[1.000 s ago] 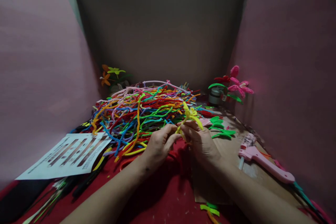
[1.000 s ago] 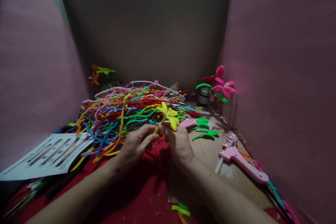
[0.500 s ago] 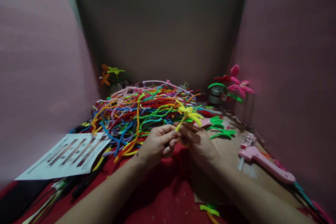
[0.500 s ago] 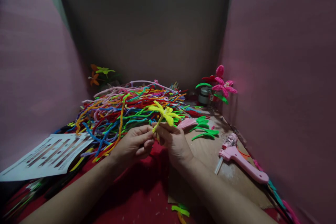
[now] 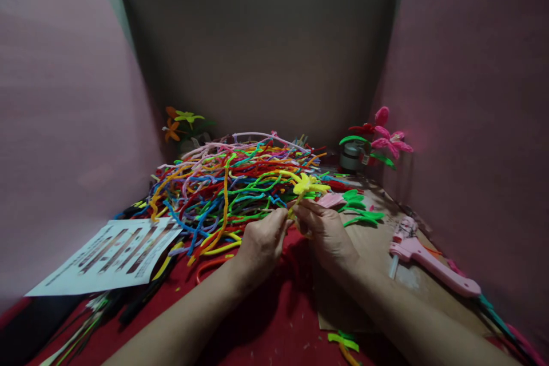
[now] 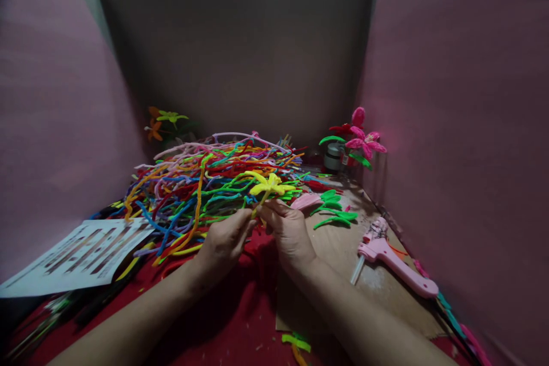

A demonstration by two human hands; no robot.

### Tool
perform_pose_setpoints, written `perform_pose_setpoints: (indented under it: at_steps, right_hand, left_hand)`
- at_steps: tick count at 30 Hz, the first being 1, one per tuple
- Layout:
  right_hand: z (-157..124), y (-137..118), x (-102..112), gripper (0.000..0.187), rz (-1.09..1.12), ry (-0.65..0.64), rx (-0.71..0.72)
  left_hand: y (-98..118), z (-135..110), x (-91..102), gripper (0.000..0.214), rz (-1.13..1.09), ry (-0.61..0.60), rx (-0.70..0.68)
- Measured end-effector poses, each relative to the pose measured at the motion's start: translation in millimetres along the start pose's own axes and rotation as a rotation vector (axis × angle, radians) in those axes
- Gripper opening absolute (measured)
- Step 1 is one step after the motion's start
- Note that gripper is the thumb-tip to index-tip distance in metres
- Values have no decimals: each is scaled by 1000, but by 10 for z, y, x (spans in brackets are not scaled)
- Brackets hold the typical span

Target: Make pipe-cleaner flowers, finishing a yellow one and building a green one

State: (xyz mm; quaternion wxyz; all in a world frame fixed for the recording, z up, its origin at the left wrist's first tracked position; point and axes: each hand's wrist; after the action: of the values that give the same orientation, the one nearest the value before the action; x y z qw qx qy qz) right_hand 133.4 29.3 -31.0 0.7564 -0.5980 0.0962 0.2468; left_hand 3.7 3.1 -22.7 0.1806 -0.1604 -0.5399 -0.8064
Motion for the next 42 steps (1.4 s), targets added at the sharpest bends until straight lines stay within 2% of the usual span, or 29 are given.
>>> perform_pose_setpoints:
  at_steps: [2, 7, 9, 14, 17, 19, 20, 24, 26, 29, 33, 37, 42]
  right_hand:
    - [-8, 5, -1, 15, -8, -11, 9]
    - [5, -9, 10, 18, 113, -44, -91]
    - [16, -23, 17, 17, 142, -65, -121]
    - [27, -52, 25, 16, 131, -184, -79]
    - [22, -41, 29, 14, 135, -221, -67]
    - [20, -24, 36, 14, 127, -182, -64]
    - [19, -16, 40, 14, 112, -147, -58]
    - [-3, -23, 29, 15, -25, -23, 15]
    - [-25, -48, 9, 14, -105, -4, 49]
    - [-51, -76, -20, 13, -124, -51, 46]
    - [-34, -49, -9, 14, 18, -146, -32]
    - [13, -9, 41, 12, 63, -106, -15]
    - [42, -1, 64, 18, 64, -189, -58]
  left_hand:
    - [6, -2, 3, 19, -16, 9, 10]
    - [114, 52, 37, 24, -416, -183, 350]
    - [120, 70, 49, 23, -564, -257, 445]
    - [29, 100, 128, 21, -834, -484, 559]
    - [18, 121, 171, 20, -875, -592, 567]
    - [40, 120, 158, 22, -754, -554, 512]
    - [52, 111, 137, 23, -643, -483, 456]
    - [42, 26, 21, 12, -115, -52, 119]
    - [9, -10, -10, 10, 12, 20, 1]
    - [-6, -15, -7, 19, 2, 2, 25]
    - [71, 36, 18, 23, -262, -94, 238]
    - [98, 70, 44, 24, -482, -269, 398]
    - [40, 88, 111, 19, -820, -499, 568]
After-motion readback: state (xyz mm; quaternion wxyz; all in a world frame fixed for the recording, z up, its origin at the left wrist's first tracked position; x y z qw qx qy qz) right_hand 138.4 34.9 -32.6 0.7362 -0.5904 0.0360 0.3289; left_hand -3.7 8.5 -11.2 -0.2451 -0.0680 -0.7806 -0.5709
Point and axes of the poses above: each hand's wrist, its own z-axis towards the middle knuckle, its own x-axis out of the back of the hand, y = z × x, and after that the axes turned 5 degrees about x, right-handed
